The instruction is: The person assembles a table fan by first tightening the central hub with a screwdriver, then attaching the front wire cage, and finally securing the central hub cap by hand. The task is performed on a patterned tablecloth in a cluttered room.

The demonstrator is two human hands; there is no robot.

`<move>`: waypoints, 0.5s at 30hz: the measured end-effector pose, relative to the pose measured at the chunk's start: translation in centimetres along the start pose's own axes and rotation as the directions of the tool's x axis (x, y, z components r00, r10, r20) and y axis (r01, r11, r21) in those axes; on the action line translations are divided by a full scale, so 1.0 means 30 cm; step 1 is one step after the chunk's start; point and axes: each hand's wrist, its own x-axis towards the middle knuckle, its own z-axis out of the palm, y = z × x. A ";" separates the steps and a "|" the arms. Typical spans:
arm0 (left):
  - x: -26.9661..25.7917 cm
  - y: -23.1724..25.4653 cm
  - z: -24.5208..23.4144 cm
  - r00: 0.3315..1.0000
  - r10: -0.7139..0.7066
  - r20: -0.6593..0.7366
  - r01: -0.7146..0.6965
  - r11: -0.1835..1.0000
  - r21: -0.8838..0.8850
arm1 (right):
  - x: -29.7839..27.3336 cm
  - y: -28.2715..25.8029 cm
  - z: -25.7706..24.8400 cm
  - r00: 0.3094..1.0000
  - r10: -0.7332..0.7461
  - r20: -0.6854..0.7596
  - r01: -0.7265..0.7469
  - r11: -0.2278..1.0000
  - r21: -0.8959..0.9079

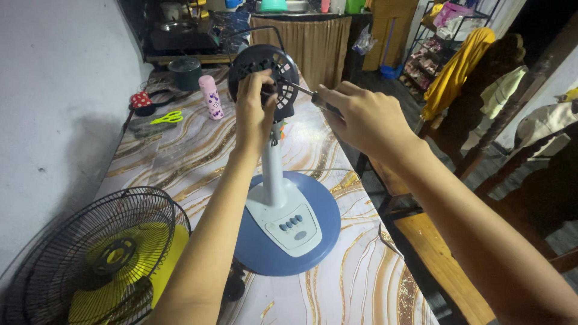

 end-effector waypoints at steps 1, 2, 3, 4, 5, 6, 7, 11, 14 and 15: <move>-0.002 0.004 0.000 1.000 -0.025 0.002 0.025 1.000 0.007 | 0.000 -0.006 -0.001 1.000 -0.012 -0.019 0.012 1.000 -0.018; -0.002 0.008 0.004 0.999 -0.050 0.003 0.050 0.999 0.013 | 0.001 -0.012 -0.003 0.999 -0.025 -0.039 0.024 0.999 -0.036; -0.002 0.010 0.007 0.997 -0.075 0.004 0.075 0.997 0.019 | 0.002 -0.018 -0.004 0.998 -0.039 -0.058 0.036 0.998 -0.055; 0.000 0.011 0.008 0.997 -0.079 -0.001 0.079 0.997 0.005 | 0.004 -0.028 -0.002 0.997 -0.055 -0.060 0.048 0.993 -0.112; 0.001 0.011 0.011 0.997 -0.083 -0.006 0.083 0.997 -0.008 | 0.007 -0.039 0.001 0.995 -0.072 -0.062 0.061 0.984 -0.169; 0.002 0.011 0.015 0.996 -0.087 -0.011 0.087 0.996 -0.023 | 0.010 -0.049 0.004 0.994 -0.088 -0.062 0.072 0.971 -0.226; 0.005 0.009 0.022 0.997 -0.073 -0.035 0.073 0.997 -0.009 | 0.018 -0.058 0.010 0.988 -0.137 -0.068 0.112 0.951 -0.287; 0.011 0.003 0.040 0.995 -0.053 -0.086 0.057 0.997 0.050 | 0.054 -0.086 0.027 0.968 -0.236 0.079 0.245 0.840 -0.484; 0.009 -0.004 0.035 0.996 -0.024 -0.088 0.030 0.997 0.069 | 0.066 -0.078 0.019 0.967 -0.240 0.083 0.251 0.860 -0.443; 0.010 -0.008 0.034 0.996 -0.006 -0.089 0.012 0.997 0.071 | 0.068 -0.075 0.016 0.969 -0.242 0.046 0.240 0.882 -0.405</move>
